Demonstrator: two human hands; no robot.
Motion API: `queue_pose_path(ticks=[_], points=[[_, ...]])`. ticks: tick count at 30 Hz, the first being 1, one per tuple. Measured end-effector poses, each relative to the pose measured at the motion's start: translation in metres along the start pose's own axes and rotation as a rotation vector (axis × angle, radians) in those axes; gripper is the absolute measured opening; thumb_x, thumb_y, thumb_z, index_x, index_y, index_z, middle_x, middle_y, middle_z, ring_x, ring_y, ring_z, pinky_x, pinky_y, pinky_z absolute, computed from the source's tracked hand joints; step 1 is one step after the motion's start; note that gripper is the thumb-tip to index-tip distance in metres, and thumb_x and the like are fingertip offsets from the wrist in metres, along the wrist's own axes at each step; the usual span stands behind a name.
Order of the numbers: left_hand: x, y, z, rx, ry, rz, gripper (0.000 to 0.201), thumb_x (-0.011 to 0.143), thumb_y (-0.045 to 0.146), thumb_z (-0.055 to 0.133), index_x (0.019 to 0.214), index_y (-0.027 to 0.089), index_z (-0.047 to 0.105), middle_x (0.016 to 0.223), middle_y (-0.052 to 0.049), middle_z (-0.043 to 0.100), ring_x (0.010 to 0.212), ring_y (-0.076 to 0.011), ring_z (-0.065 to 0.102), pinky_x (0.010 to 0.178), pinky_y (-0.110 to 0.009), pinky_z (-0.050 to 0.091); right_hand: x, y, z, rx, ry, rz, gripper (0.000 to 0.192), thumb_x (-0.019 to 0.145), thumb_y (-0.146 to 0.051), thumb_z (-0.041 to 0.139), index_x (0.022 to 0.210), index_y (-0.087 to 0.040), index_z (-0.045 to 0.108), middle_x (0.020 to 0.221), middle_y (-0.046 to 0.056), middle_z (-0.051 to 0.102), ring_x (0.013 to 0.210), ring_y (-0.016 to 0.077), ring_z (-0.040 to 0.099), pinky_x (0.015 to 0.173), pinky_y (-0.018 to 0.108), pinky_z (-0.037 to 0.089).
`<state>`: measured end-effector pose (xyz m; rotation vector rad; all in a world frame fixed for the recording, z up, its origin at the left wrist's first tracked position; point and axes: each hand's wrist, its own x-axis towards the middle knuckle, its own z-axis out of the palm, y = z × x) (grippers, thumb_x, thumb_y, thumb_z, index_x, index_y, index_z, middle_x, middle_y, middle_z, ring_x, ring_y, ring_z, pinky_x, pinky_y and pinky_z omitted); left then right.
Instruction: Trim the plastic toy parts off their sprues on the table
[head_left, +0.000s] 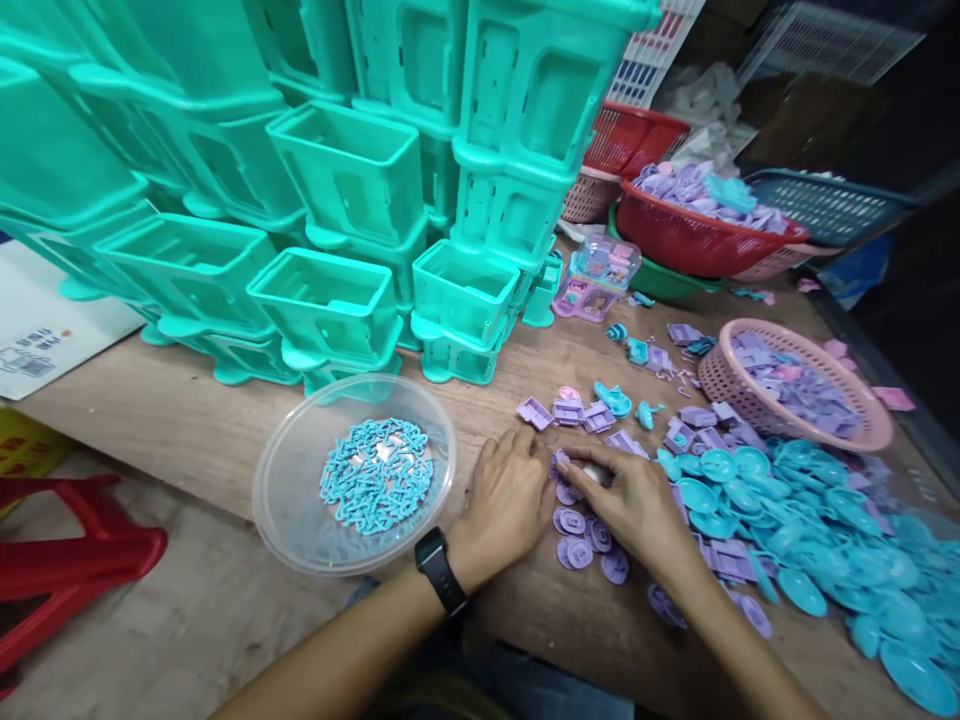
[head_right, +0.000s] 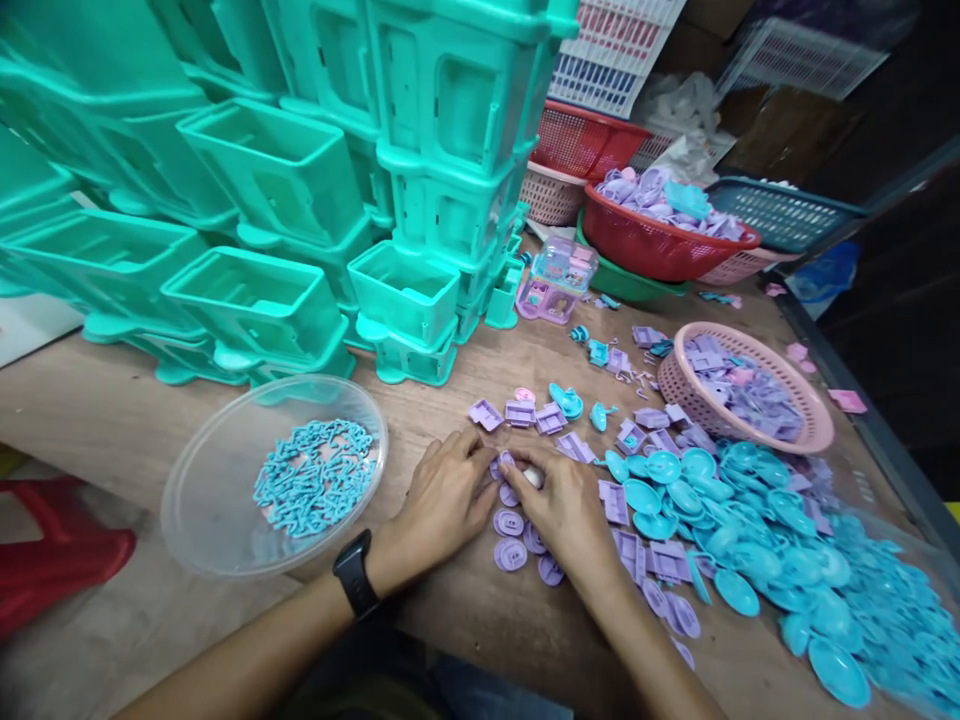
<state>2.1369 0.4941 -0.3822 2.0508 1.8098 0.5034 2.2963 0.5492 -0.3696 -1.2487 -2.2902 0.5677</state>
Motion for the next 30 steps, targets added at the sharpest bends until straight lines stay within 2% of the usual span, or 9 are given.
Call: queue_pose_path(ticks=[7,10,14,20,25,28,30], points=[[0.001,-0.002,0.002,-0.009,-0.006,-0.002,0.027,0.097,0.026,0.054,0.12,0.018,0.065,0.133,-0.013,0.059,0.12,-0.0302,0.057,0.1,-0.046,0.048,0.002,0.006,0.0,-0.031,-0.062,-0.023,0.023,0.091,-0.033,0.061,0.099,-0.025,0.081,0.102,0.006,0.081,0.094,0.0275,0.077,0.084,0.039,0.061],[0.002,-0.003,0.002,-0.042,-0.013,0.0,0.027,0.096,0.024,0.054,0.119,0.018,0.066,0.132,-0.014,0.061,0.12,-0.0312,0.056,0.101,-0.047,0.047,0.002,0.002,0.002,-0.13,-0.11,-0.073,0.02,0.091,-0.025,0.06,0.097,-0.023,0.08,0.102,0.008,0.081,0.092,0.0266,0.076,0.082,0.037,0.06],[0.003,-0.005,0.003,-0.072,-0.016,-0.029,0.026,0.094,0.02,0.056,0.118,0.019,0.067,0.128,-0.012,0.064,0.12,-0.0305,0.057,0.101,-0.046,0.046,0.001,-0.003,0.005,-0.303,-0.14,-0.055,0.018,0.092,-0.022,0.06,0.09,-0.02,0.078,0.093,0.01,0.08,0.087,0.027,0.075,0.077,0.036,0.056],[0.005,-0.005,0.005,-0.094,-0.012,-0.021,0.025,0.093,0.02,0.058,0.116,0.021,0.069,0.134,-0.01,0.063,0.122,-0.0313,0.057,0.103,-0.047,0.046,0.006,-0.001,0.001,-0.241,-0.23,-0.062,0.013,0.089,-0.018,0.065,0.088,-0.023,0.077,0.088,0.005,0.079,0.083,0.022,0.074,0.073,0.029,0.052],[0.006,-0.003,0.003,-0.106,-0.007,-0.045,0.029,0.091,0.015,0.057,0.117,0.021,0.069,0.129,-0.011,0.065,0.123,-0.0316,0.058,0.102,-0.048,0.048,-0.005,-0.007,0.015,-0.392,-0.121,-0.024,0.017,0.093,-0.021,0.06,0.085,-0.02,0.075,0.084,0.009,0.075,0.082,0.0255,0.071,0.075,0.034,0.053],[0.006,-0.002,0.002,-0.104,-0.01,-0.052,0.029,0.091,0.014,0.056,0.115,0.02,0.07,0.131,-0.012,0.065,0.123,-0.0317,0.059,0.102,-0.049,0.049,-0.012,-0.008,0.014,-0.234,-0.051,-0.043,0.015,0.092,-0.02,0.062,0.094,-0.021,0.077,0.091,0.008,0.078,0.088,0.0248,0.073,0.079,0.034,0.055],[0.006,-0.001,0.003,-0.101,-0.005,-0.05,0.028,0.092,0.015,0.056,0.115,0.021,0.07,0.133,-0.012,0.064,0.122,-0.0317,0.059,0.102,-0.05,0.049,-0.013,0.0,0.0,-0.103,0.033,-0.057,0.018,0.094,-0.023,0.061,0.099,-0.024,0.078,0.099,0.006,0.079,0.093,0.0231,0.074,0.083,0.032,0.056]])
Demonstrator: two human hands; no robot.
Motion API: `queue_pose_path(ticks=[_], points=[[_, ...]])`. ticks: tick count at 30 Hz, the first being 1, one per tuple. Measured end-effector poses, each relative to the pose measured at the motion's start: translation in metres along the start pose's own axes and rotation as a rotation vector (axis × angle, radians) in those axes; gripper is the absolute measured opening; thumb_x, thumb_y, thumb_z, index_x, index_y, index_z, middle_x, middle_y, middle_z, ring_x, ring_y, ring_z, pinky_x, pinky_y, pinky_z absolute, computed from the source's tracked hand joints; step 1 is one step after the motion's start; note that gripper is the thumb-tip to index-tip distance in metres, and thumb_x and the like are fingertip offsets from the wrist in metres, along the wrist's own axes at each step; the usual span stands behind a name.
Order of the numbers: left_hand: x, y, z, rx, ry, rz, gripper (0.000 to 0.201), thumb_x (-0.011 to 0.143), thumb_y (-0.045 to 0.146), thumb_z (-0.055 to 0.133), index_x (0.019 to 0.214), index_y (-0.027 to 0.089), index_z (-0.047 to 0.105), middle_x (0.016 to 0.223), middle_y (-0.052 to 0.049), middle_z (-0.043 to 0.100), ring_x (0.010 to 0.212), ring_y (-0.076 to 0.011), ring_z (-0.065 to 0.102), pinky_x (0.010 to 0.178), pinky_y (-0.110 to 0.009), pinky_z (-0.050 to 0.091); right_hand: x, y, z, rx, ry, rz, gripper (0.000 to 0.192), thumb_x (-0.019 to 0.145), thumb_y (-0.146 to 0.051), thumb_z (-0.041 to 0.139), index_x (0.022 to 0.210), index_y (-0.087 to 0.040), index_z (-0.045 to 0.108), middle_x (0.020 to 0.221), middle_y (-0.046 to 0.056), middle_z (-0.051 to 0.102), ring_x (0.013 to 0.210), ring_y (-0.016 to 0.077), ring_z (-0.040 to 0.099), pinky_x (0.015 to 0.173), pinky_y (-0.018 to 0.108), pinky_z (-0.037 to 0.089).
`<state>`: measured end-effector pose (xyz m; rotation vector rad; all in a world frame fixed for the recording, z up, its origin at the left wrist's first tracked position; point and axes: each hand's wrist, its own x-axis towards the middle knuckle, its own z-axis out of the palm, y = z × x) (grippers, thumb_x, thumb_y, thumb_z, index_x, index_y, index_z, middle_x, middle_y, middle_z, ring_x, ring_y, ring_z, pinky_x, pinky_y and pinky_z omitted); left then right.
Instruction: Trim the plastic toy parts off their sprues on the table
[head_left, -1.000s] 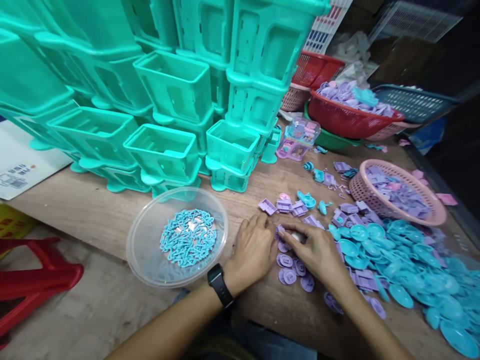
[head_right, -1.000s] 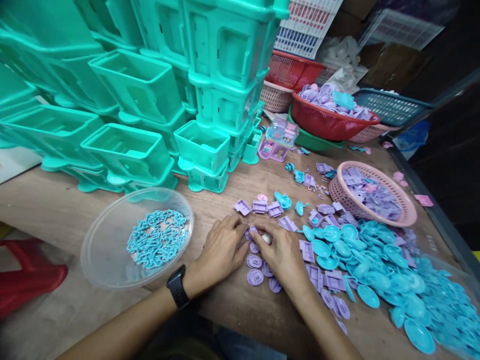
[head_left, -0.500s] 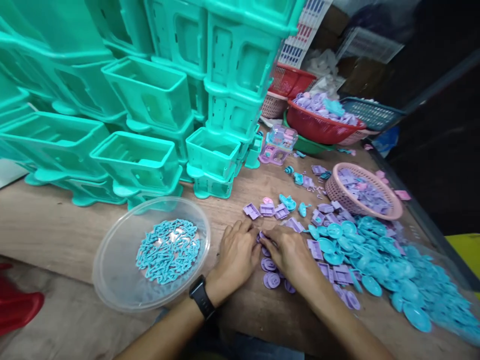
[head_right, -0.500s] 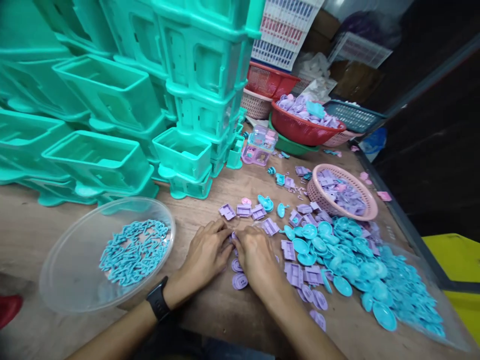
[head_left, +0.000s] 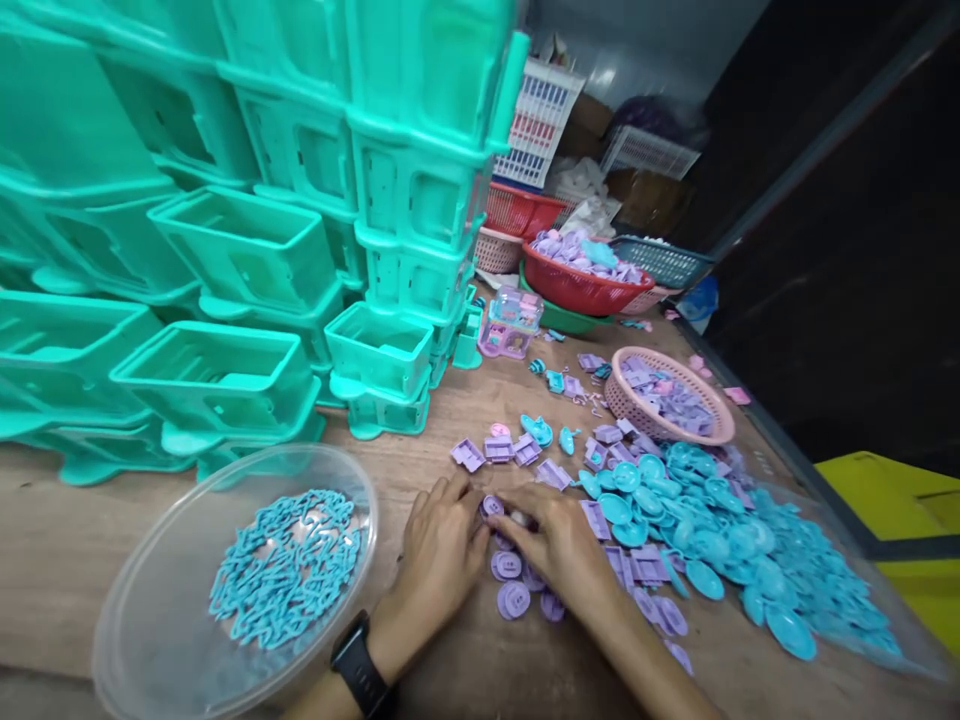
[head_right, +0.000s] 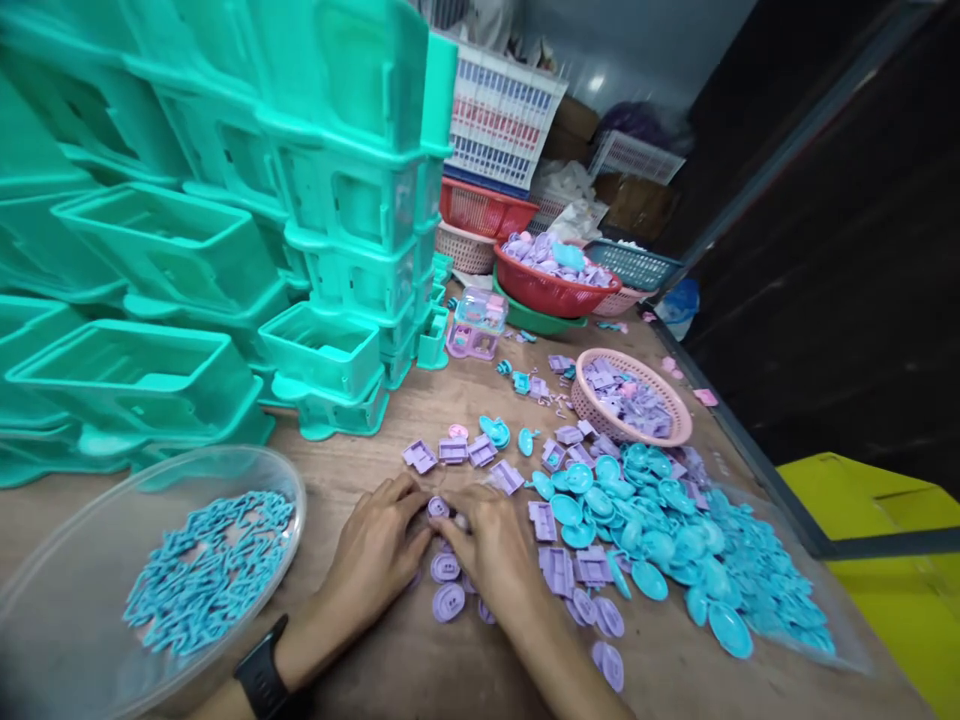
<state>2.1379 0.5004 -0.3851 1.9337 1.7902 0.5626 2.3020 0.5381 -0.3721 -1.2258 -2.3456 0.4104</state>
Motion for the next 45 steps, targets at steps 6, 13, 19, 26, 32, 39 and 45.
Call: queue_pose_path(ticks=[6,13,19,26,32,39,45], points=[[0.0,-0.001,0.011,0.053,0.107,-0.026,0.032,0.095,0.018,0.051,0.123,0.016,0.067,0.129,-0.016,0.064,0.117,-0.0333,0.062,0.098,-0.05,0.053,0.01,0.076,-0.063,-0.338,0.21,0.255,0.024,0.091,-0.024,0.058,0.095,-0.017,0.081,0.096,0.013,0.079,0.09,0.0287,0.074,0.083,0.038,0.056],[-0.003,-0.008,0.028,0.068,0.401,0.159,0.043,0.093,0.018,0.049,0.135,0.021,0.058,0.124,-0.013,0.065,0.11,-0.0297,0.063,0.09,-0.045,0.057,0.021,0.114,-0.066,-0.592,-0.061,0.402,0.022,0.089,-0.021,0.061,0.094,-0.02,0.082,0.102,0.014,0.077,0.099,0.0312,0.07,0.085,0.039,0.049],[-0.003,-0.009,0.031,0.041,0.42,0.213,0.031,0.094,0.02,0.047,0.12,0.022,0.063,0.118,-0.012,0.065,0.105,-0.0298,0.062,0.087,-0.045,0.056,0.02,0.118,-0.069,-0.501,0.008,0.431,0.014,0.081,-0.022,0.064,0.085,-0.018,0.077,0.096,0.01,0.077,0.097,0.0272,0.07,0.085,0.033,0.047],[-0.007,-0.005,0.027,0.047,0.345,0.161,0.032,0.092,0.016,0.052,0.121,0.022,0.063,0.118,-0.012,0.065,0.105,-0.0306,0.061,0.088,-0.047,0.056,-0.001,0.09,-0.079,-0.135,0.227,0.457,0.024,0.078,-0.045,0.056,0.08,-0.025,0.069,0.074,0.004,0.075,0.07,0.0247,0.07,0.064,0.032,0.049],[0.0,-0.007,0.024,0.113,0.37,0.119,0.032,0.093,0.013,0.049,0.121,0.02,0.064,0.12,-0.013,0.063,0.108,-0.0311,0.06,0.09,-0.048,0.055,-0.009,0.031,-0.064,0.092,-0.027,0.391,0.026,0.078,-0.045,0.052,0.078,-0.024,0.067,0.07,0.003,0.073,0.065,0.0216,0.068,0.062,0.029,0.048],[-0.001,0.005,0.005,0.114,0.342,0.073,0.031,0.092,0.012,0.05,0.122,0.016,0.06,0.117,-0.014,0.061,0.105,-0.0316,0.057,0.089,-0.05,0.054,-0.031,0.036,-0.049,-0.116,-0.194,0.429,0.028,0.084,-0.037,0.05,0.087,-0.021,0.072,0.08,0.007,0.076,0.081,0.027,0.071,0.071,0.035,0.048],[0.022,0.046,0.001,0.106,0.039,0.256,0.035,0.089,0.01,0.055,0.122,0.018,0.062,0.124,-0.012,0.062,0.115,-0.0324,0.053,0.099,-0.052,0.052,-0.05,0.052,-0.065,0.028,-0.109,0.414,0.038,0.087,-0.047,0.05,0.092,-0.025,0.081,0.1,0.007,0.081,0.095,0.0283,0.074,0.084,0.037,0.053]])
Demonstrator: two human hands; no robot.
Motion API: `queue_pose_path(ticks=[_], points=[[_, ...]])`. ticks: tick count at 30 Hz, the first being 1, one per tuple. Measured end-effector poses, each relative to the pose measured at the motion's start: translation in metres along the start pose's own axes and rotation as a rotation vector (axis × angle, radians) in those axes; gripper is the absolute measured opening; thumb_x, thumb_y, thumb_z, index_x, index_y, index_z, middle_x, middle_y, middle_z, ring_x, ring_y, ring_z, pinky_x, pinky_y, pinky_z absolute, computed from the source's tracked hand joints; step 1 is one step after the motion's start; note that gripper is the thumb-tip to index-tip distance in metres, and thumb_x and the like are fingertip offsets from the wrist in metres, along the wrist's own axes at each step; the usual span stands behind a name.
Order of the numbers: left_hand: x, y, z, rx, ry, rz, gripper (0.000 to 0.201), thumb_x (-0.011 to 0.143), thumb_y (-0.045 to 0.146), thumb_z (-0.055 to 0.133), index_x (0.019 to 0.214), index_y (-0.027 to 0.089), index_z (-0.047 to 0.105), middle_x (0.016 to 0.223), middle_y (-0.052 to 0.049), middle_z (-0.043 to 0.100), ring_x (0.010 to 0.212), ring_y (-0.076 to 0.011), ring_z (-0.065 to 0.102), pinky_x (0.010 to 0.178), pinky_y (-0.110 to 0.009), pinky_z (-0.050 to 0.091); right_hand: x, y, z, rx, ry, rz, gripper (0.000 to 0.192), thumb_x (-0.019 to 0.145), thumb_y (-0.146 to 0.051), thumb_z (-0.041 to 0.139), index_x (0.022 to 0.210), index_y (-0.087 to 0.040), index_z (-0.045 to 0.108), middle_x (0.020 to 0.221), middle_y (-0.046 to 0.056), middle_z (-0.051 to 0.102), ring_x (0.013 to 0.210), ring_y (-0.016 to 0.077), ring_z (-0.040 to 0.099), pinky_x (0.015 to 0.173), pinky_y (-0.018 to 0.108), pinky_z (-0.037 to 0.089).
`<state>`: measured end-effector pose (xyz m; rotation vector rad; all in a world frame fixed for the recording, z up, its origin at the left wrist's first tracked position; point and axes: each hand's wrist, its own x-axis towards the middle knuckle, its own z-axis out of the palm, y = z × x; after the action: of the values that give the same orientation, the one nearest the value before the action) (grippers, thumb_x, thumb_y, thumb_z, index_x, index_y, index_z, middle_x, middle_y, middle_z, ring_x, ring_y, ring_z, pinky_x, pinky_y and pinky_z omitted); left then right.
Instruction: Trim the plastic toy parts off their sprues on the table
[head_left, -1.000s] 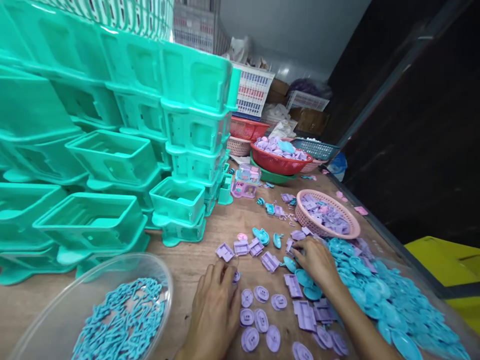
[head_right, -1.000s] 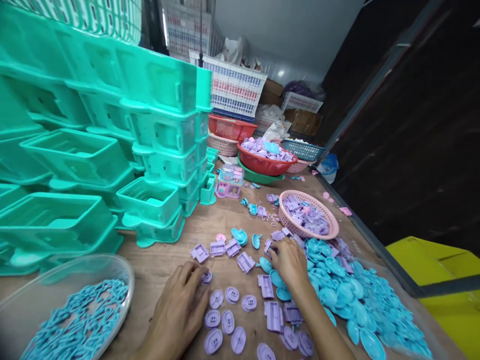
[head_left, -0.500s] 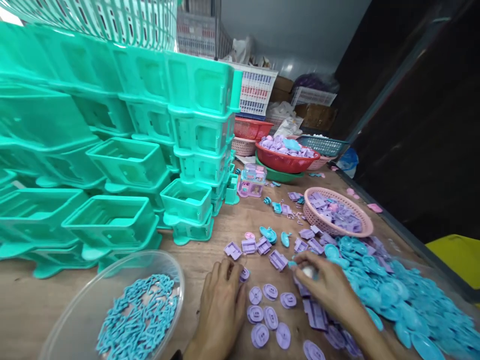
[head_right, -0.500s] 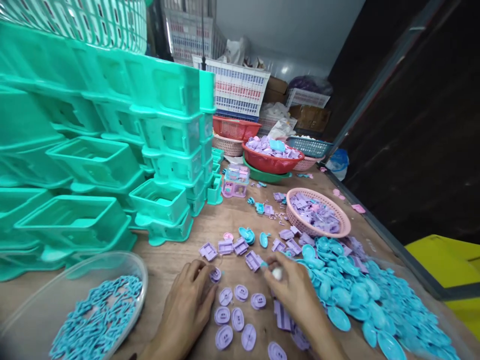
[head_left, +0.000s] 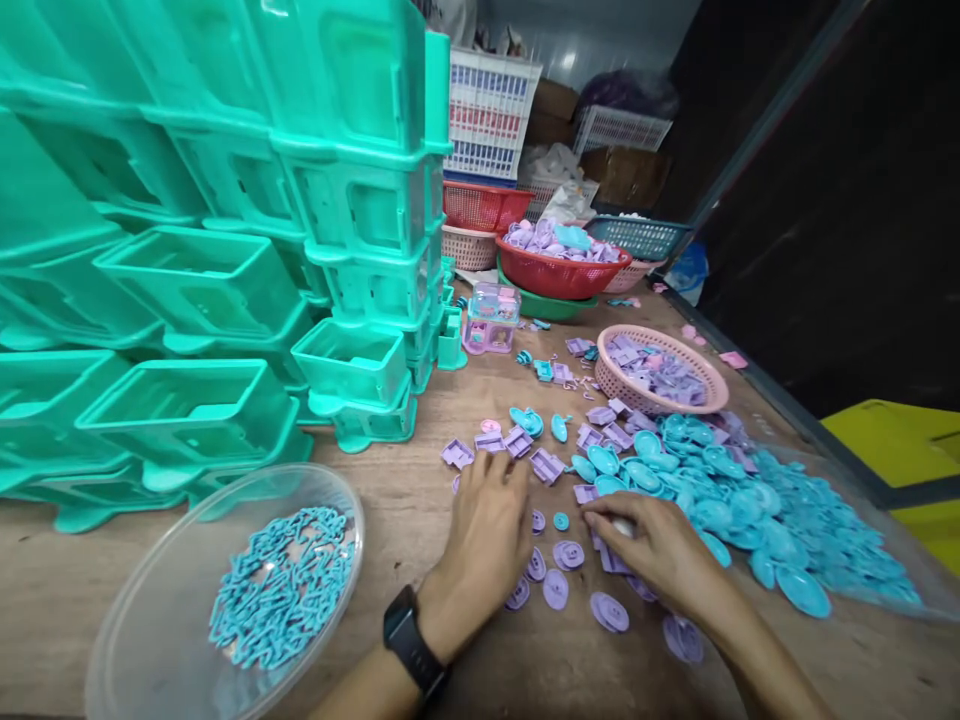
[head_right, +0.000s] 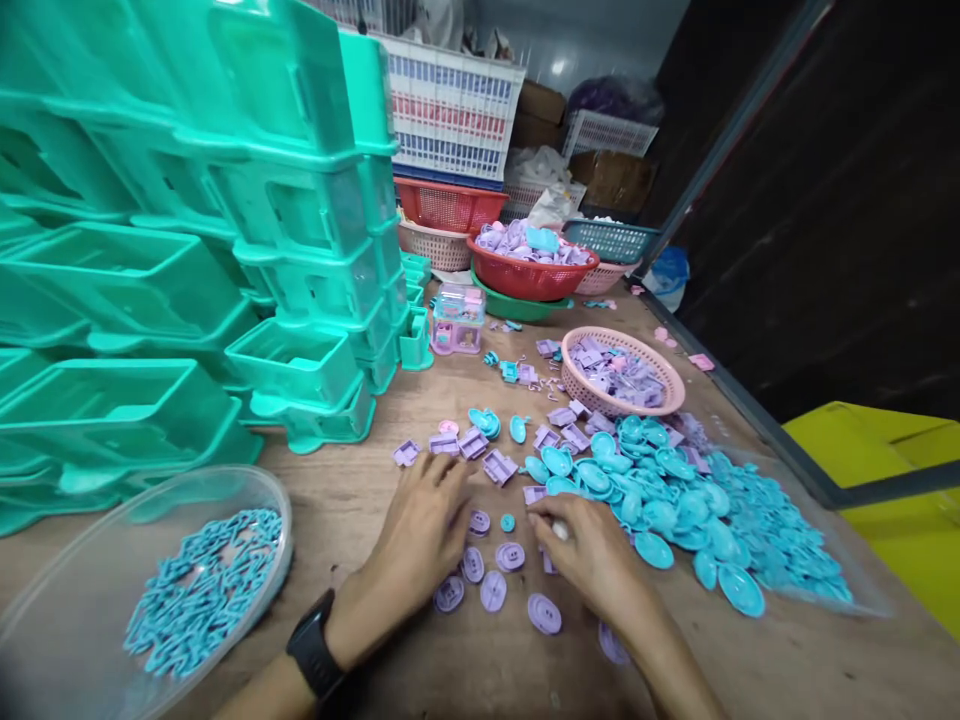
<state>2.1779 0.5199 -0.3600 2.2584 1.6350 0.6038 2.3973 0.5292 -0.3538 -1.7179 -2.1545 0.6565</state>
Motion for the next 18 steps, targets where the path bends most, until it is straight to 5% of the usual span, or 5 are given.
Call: queue_pose_path(ticks=[7,13,18], points=[[0.045,0.033,0.028,0.029,-0.064,0.308,0.05,0.094,0.011,0.048,0.139,0.029,0.055,0.151,-0.014,0.047,0.136,-0.0389,0.042,0.103,-0.068,0.044,0.011,0.035,-0.031,-0.188,0.372,0.076,0.034,0.087,-0.041,0.05,0.09,-0.024,0.079,0.093,0.007,0.079,0.088,0.0263,0.072,0.081,0.036,0.054],[0.044,0.03,0.036,0.134,-0.034,0.204,0.027,0.092,0.012,0.051,0.11,0.02,0.07,0.132,-0.018,0.059,0.125,-0.0389,0.05,0.097,-0.064,0.046,0.015,0.074,-0.049,-0.421,0.383,0.14,0.03,0.086,-0.034,0.055,0.096,-0.02,0.08,0.095,0.011,0.076,0.092,0.0292,0.07,0.085,0.04,0.051],[0.042,0.021,0.027,0.189,-0.046,0.1,0.023,0.09,0.013,0.052,0.102,0.016,0.072,0.129,-0.019,0.061,0.123,-0.0416,0.05,0.094,-0.062,0.046,0.029,0.078,-0.051,-0.418,0.342,0.124,0.03,0.091,-0.032,0.053,0.096,-0.022,0.081,0.095,0.009,0.076,0.093,0.026,0.068,0.087,0.036,0.048]])
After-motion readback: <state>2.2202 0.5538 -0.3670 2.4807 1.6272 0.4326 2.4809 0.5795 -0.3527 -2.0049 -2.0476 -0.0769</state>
